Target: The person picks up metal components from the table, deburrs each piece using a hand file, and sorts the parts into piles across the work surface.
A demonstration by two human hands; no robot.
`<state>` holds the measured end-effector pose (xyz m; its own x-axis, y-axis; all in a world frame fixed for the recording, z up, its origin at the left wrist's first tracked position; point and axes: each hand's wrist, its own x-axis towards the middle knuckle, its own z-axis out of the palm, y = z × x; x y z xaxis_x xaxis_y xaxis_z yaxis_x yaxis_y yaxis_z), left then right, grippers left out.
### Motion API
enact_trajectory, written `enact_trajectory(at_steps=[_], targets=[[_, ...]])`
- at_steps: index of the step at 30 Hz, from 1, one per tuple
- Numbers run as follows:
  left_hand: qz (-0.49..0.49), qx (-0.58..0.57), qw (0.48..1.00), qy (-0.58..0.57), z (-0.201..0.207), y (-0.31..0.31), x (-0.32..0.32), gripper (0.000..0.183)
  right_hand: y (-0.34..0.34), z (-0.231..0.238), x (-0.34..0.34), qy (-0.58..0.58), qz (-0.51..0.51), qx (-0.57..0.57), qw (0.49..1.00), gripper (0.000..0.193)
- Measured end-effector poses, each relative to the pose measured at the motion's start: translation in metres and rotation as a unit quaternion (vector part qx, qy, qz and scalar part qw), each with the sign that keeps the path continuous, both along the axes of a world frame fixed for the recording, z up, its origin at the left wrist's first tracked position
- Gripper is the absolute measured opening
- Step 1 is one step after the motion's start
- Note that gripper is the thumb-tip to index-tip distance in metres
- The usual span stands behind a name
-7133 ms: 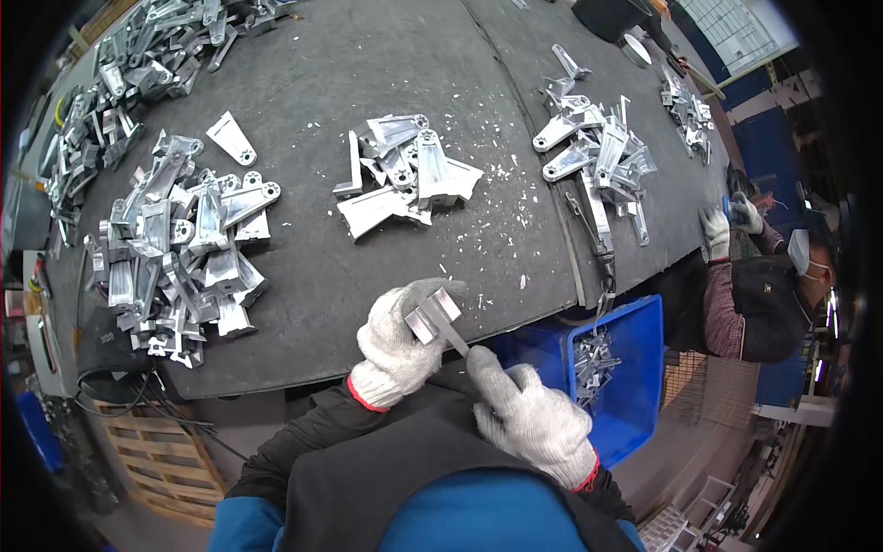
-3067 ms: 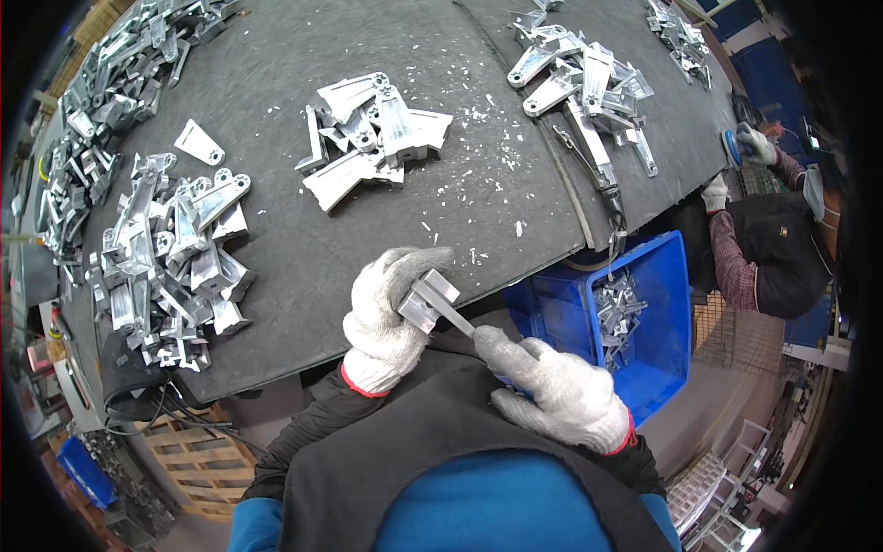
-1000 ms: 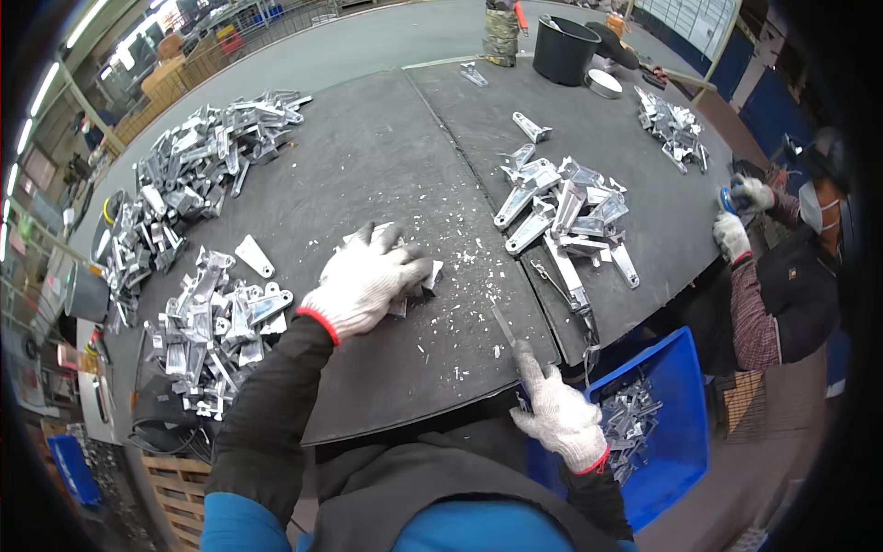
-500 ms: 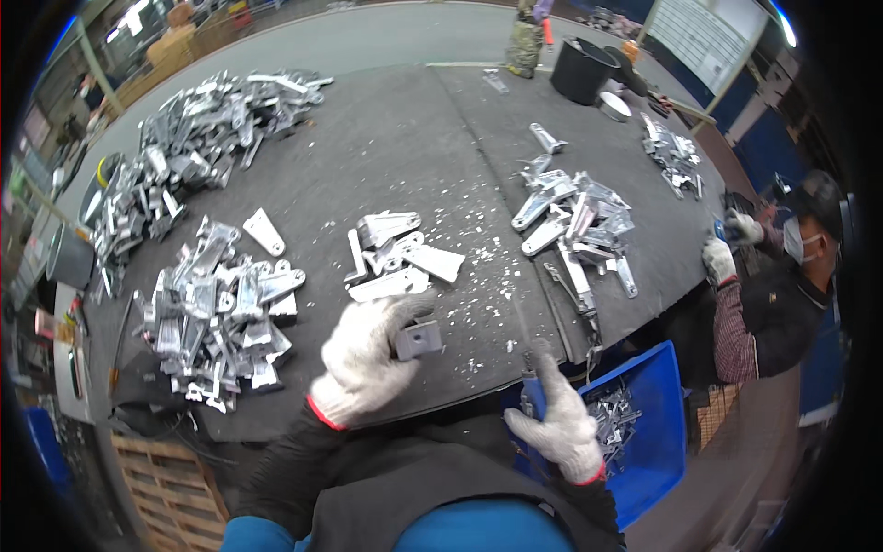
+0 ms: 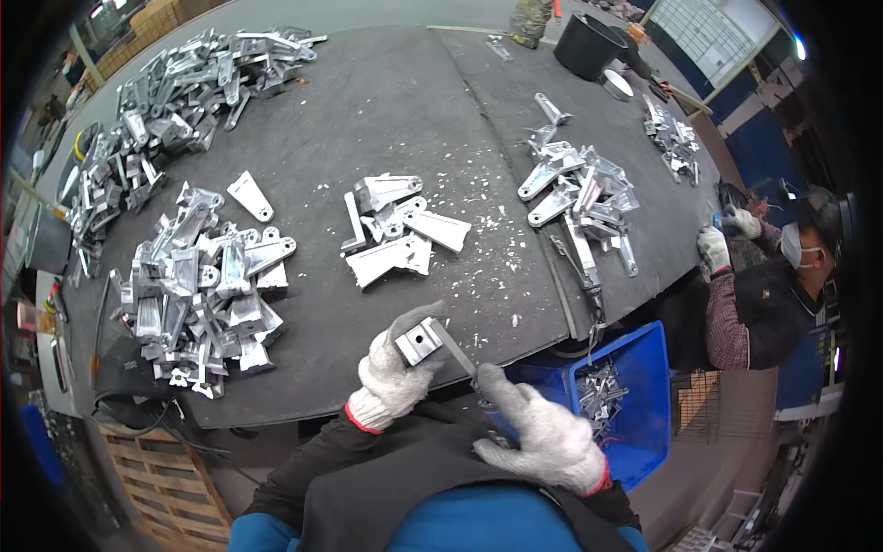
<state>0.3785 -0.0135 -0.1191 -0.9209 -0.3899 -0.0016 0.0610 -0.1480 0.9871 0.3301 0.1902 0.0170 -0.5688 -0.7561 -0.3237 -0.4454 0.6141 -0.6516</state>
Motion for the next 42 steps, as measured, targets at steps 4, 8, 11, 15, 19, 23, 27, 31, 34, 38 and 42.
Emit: enact_trajectory(at_steps=[4, 8, 11, 15, 19, 23, 27, 31, 34, 38, 42], targets=[[-0.002, -0.032, 0.999, -0.008, -0.016, 0.0, 0.006, 0.062, -0.01, -0.002, 0.009, 0.002, -0.013, 0.097, 0.995, 0.077], [-0.002, -0.089, 0.996, -0.03, -0.007, -0.002, 0.007, 0.059, -0.014, 0.002, 0.009, 0.009, -0.012, 0.129, 0.992, 0.077], [0.012, -0.111, 0.993, -0.034, -0.009, 0.001, 0.007, 0.064, -0.014, -0.008, 0.011, 0.036, 0.024, 0.138, 0.99, 0.076], [0.002, -0.122, 0.992, -0.034, -0.007, -0.001, 0.008, 0.064, -0.011, -0.02, 0.017, 0.118, 0.034, 0.147, 0.982, 0.073], [0.009, -0.136, 0.99, -0.016, -0.008, -0.001, 0.008, 0.062, -0.01, -0.021, 0.018, 0.114, 0.038, 0.142, 0.983, 0.071], [0.008, -0.101, 0.993, -0.053, -0.004, 0.0, 0.009, 0.06, -0.014, -0.012, 0.008, 0.063, 0.02, 0.142, 0.988, 0.073], [0.01, -0.181, 0.983, -0.025, -0.009, 0.002, 0.01, 0.048, 0.004, -0.036, -0.001, -0.142, 0.021, -0.043, 0.989, 0.081], [0.001, -0.166, 0.985, -0.038, -0.004, 0.0, 0.008, 0.048, 0.011, -0.044, -0.007, -0.271, 0.029, -0.165, 0.948, 0.088], [0.031, -0.137, 0.989, -0.038, -0.008, 0.005, 0.009, 0.046, 0.01, -0.035, -0.008, -0.431, -0.067, -0.092, 0.895, 0.09], [0.038, -0.114, 0.993, -0.014, -0.015, 0.005, 0.008, 0.047, 0.013, -0.048, -0.005, -0.436, -0.069, -0.115, 0.89, 0.089], [0.025, -0.104, 0.994, -0.027, -0.013, 0.004, 0.007, 0.049, 0.015, -0.049, -0.003, -0.251, 0.035, -0.183, 0.95, 0.088]])
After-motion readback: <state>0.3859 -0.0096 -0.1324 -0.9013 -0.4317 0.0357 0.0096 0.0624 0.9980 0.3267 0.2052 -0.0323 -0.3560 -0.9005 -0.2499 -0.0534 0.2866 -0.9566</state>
